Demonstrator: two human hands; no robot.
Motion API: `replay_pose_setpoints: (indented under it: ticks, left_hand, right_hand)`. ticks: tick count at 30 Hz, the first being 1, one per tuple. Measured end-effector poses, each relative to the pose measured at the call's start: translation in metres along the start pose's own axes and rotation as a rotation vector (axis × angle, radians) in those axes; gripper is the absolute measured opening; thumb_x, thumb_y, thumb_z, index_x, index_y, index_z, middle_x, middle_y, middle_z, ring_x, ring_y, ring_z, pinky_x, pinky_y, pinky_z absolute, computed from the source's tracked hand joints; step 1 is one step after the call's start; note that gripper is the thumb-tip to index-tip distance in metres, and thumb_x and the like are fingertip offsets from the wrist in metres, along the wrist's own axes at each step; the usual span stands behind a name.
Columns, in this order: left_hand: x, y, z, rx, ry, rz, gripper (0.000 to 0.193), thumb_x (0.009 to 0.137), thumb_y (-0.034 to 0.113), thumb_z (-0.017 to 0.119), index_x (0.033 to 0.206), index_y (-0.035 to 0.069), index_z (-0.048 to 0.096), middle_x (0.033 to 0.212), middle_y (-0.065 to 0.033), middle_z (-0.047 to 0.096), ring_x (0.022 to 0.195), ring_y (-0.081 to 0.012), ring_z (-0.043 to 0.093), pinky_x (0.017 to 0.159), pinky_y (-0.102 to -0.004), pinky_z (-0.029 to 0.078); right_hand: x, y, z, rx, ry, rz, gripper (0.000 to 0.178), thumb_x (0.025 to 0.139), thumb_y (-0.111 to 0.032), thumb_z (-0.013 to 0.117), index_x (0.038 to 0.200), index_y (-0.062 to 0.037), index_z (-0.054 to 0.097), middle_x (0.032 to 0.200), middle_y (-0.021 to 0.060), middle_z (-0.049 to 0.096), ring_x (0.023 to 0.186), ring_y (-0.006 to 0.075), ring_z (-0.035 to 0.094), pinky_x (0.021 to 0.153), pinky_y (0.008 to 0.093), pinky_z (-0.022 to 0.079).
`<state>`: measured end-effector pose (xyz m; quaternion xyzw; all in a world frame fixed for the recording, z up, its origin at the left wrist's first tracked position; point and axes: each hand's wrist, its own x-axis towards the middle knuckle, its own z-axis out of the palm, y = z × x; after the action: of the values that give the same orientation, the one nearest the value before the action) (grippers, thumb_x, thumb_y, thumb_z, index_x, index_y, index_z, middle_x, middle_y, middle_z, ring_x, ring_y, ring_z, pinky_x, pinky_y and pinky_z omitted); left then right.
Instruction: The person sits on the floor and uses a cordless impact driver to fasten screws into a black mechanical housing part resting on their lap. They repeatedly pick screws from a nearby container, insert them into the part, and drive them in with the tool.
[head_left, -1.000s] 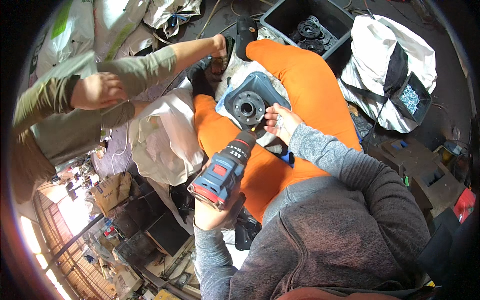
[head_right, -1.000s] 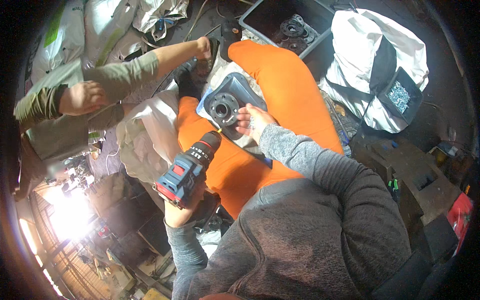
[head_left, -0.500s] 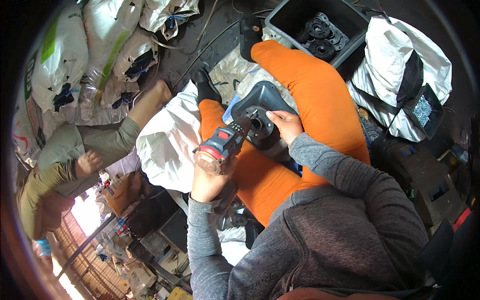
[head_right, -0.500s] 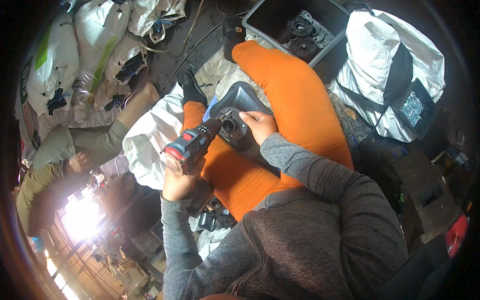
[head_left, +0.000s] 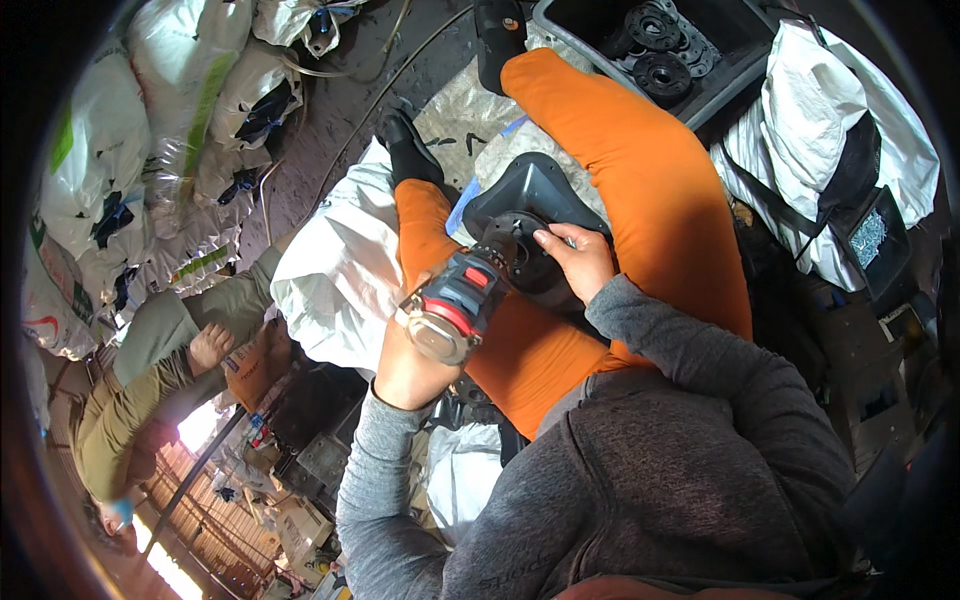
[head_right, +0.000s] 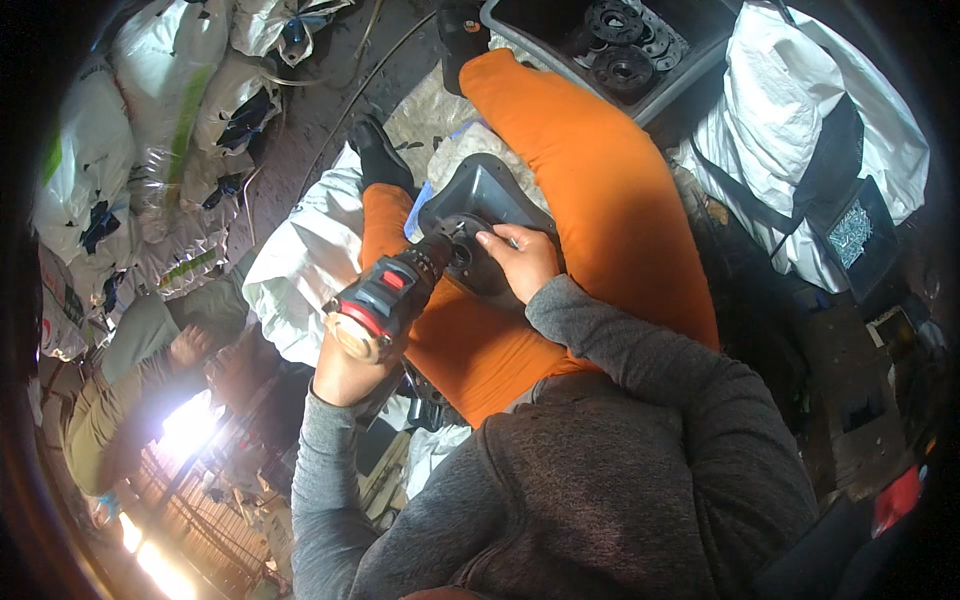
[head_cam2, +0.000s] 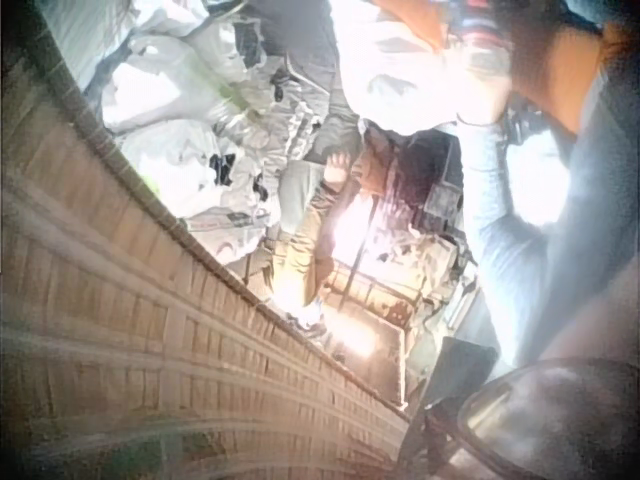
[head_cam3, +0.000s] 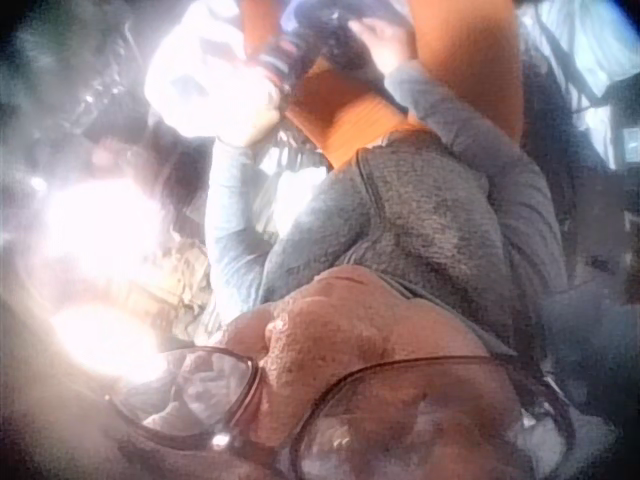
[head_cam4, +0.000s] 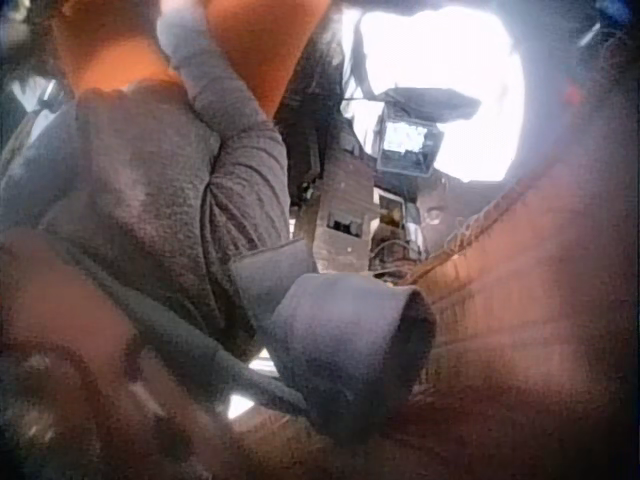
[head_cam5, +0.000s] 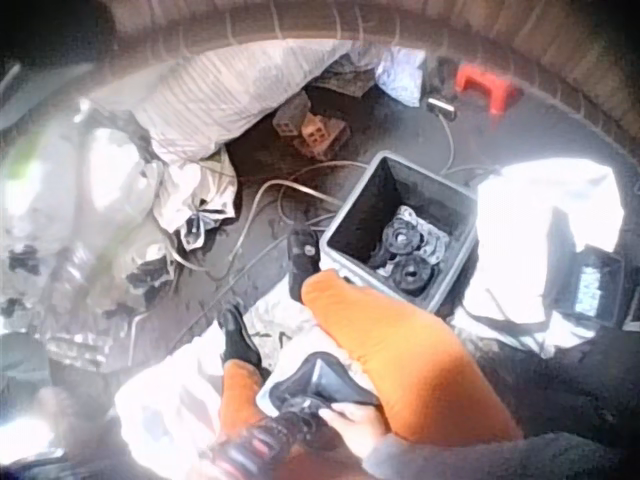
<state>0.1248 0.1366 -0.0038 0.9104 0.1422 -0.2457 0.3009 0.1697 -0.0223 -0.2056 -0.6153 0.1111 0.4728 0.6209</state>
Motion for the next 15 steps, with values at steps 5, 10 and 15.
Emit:
replay_pose_setpoints:
  ticks: [5, 10, 15]
  left_hand:
    - [0.003, -0.004, 0.002, 0.008, -0.028, -0.015, 0.046, 0.069, 0.007, 0.072, 0.113, 0.001, 0.060, 0.106, -0.0158, 0.064, 0.098, -0.0313, 0.064, 0.086, -0.0373, 0.051]
    - [0.007, -0.008, 0.009, 0.031, -0.008, 0.015, 0.045, 0.068, 0.009, 0.072, 0.111, 0.001, 0.061, 0.104, -0.0148, 0.065, 0.099, -0.0316, 0.063, 0.087, -0.0384, 0.051]
    - [-0.009, -0.020, 0.019, 0.005, -0.009, -0.028, 0.039, 0.070, 0.010, 0.071, 0.108, 0.002, 0.062, 0.102, -0.0156, 0.066, 0.096, -0.0325, 0.064, 0.085, -0.0398, 0.051]
  right_hand:
    - [0.000, 0.014, -0.001, 0.011, -0.027, -0.016, 0.039, 0.088, -0.025, 0.070, 0.110, 0.0075, 0.065, 0.094, 0.0123, 0.070, 0.086, 0.0139, 0.063, 0.080, 0.0279, 0.049]
    - [-0.003, 0.007, -0.005, -0.007, -0.024, -0.058, 0.034, 0.091, -0.021, 0.068, 0.108, 0.0086, 0.065, 0.089, 0.0051, 0.069, 0.081, 0.0070, 0.057, 0.076, 0.0235, 0.047]
    - [0.007, 0.014, -0.009, -0.107, -0.060, -0.103, 0.035, 0.090, -0.024, 0.069, 0.105, 0.0076, 0.066, 0.091, 0.0063, 0.070, 0.083, 0.0091, 0.059, 0.078, 0.0249, 0.048]
